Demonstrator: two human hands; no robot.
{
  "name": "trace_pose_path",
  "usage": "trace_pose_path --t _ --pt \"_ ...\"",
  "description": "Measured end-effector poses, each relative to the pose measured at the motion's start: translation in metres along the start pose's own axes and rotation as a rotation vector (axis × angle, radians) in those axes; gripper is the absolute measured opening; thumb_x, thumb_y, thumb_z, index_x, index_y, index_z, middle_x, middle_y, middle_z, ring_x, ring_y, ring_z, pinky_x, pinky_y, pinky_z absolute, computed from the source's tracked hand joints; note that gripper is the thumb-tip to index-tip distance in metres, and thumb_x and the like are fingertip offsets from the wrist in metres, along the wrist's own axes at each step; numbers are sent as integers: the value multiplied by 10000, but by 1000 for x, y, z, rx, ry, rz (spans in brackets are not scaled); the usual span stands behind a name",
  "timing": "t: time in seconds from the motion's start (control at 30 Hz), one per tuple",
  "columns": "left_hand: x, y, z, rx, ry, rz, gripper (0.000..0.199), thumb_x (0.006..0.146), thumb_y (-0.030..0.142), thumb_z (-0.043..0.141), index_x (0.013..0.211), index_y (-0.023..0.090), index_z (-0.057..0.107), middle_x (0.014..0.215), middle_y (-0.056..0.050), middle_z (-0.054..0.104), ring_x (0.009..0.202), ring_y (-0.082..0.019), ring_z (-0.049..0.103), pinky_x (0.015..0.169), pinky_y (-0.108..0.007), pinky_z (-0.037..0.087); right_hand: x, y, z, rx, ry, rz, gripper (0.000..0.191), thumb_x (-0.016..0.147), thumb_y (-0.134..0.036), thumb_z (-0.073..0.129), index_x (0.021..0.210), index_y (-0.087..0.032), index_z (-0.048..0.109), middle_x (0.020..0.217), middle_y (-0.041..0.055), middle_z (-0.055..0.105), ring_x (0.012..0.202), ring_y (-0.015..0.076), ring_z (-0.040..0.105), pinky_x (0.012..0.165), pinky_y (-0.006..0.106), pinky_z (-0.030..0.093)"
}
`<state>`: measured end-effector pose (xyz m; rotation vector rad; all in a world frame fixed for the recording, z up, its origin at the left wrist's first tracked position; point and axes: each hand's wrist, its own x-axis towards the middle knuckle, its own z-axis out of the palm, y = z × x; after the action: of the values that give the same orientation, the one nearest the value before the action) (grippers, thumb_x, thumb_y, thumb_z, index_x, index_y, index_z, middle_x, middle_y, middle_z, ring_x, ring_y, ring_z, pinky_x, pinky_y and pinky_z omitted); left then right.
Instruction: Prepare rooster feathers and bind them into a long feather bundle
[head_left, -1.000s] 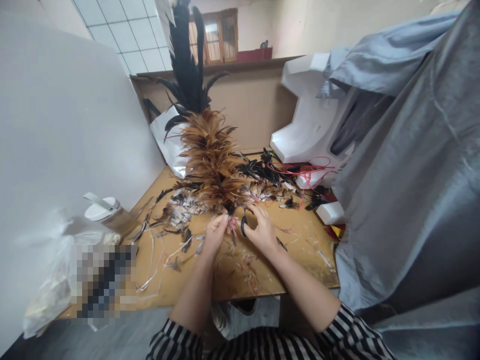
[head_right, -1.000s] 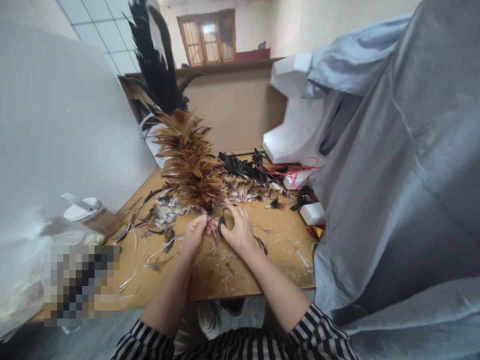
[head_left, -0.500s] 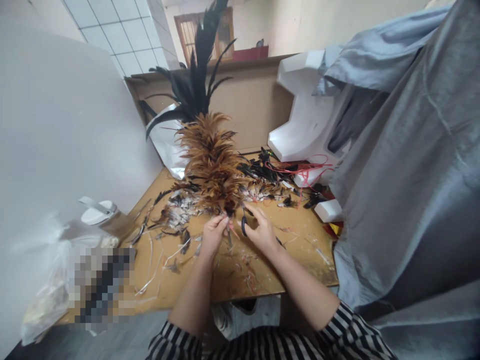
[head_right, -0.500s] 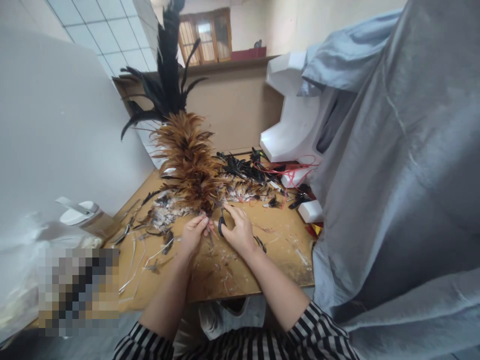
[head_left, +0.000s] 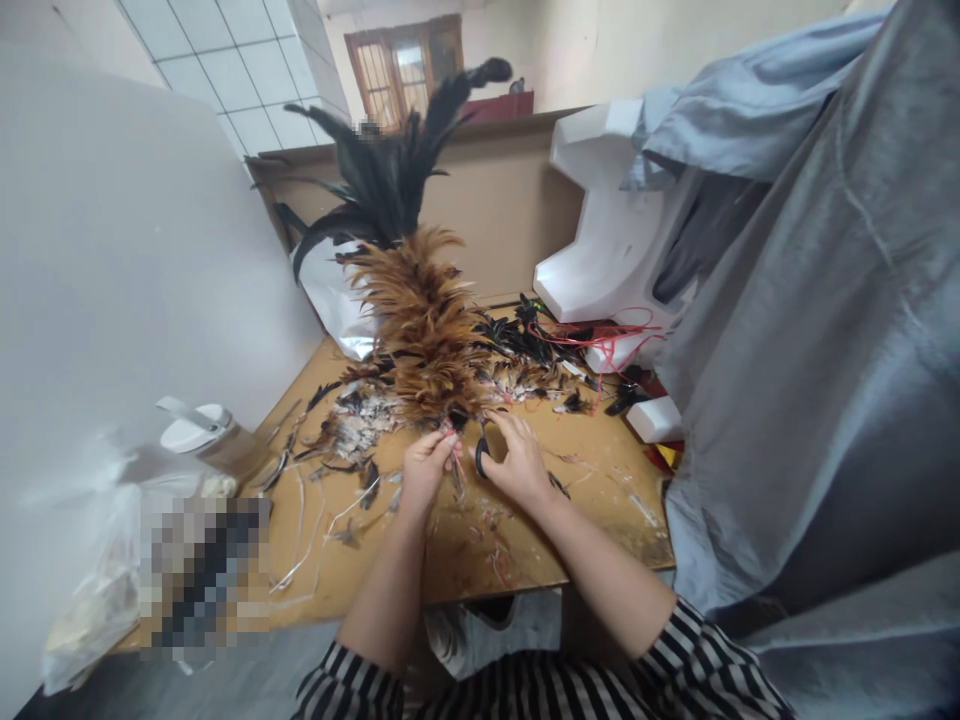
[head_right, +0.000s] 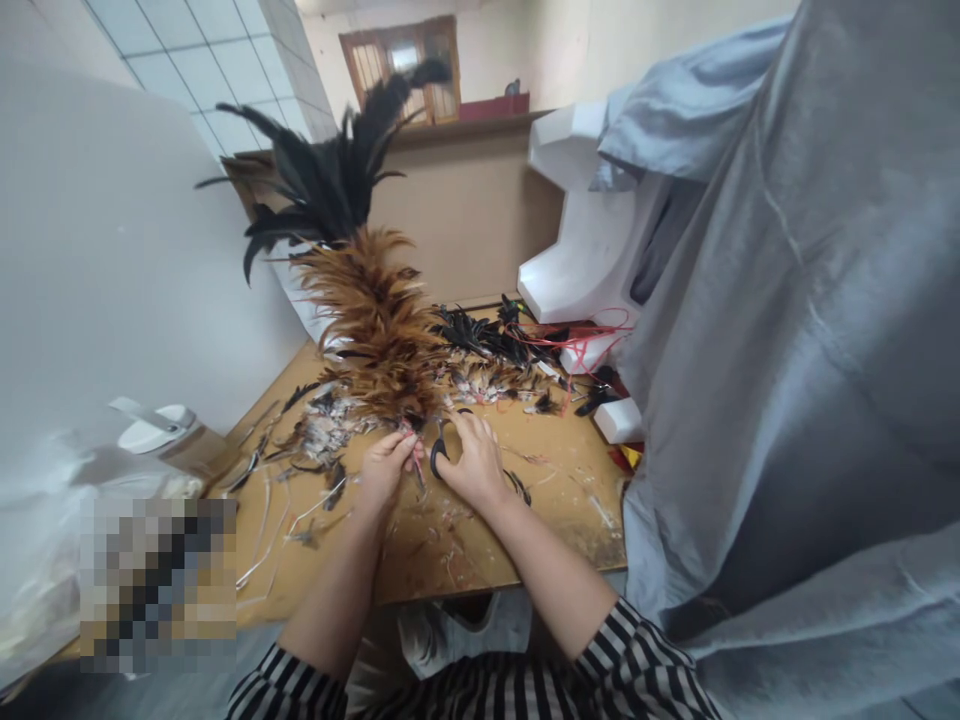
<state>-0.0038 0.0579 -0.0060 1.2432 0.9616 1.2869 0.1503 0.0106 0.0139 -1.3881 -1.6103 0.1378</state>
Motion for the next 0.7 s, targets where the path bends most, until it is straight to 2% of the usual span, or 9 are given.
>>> trace_pose_path --t 0.1,0.3,0.43,0.53,0.7 --pt "-1 1 2 38 -27 -7 237 643 347 692 696 120 655 598 -21 616 485 -89 521 419 -181 325 9 -1 -3 89 58 -6 497 717 -361 609 1180 -197 538 1100 109 586 1037 239 528 905 397 421" --pt "-3 3 5 -4 -6 -74 275 595 360 720 717 123 653 584 -14 615 476 -83 524 418 -170 314 20 0 -6 264 109 33 446 717 -318 620 1152 -227 576 1044 63 642 897 191 602 803 321 475" --pt "-4 3 4 -9 -30 -76 267 597 363 717 696 124 651 590 -13 609 490 -79 523 429 -168 324 26 3 -6 317 131 57 464 696 -346 645 1142 -231 591 992 50 666 846 192 618 777 321 488" --pt "-3 1 2 7 -47 -68 260 617 370 705 683 124 649 579 -12 599 478 -73 506 425 -167 322 29 1 -9 318 145 50 467 693 -350 649 1141 -230 591 1013 61 659 895 206 611 803 339 483" --pt "-2 -2 0 16 -52 -60 266 635 376 695 692 120 652 569 -16 592 468 -71 491 417 -166 308 26 2 -12 290 159 31 518 690 -316 652 1188 -223 545 1176 90 582 1090 227 525 936 384 410"
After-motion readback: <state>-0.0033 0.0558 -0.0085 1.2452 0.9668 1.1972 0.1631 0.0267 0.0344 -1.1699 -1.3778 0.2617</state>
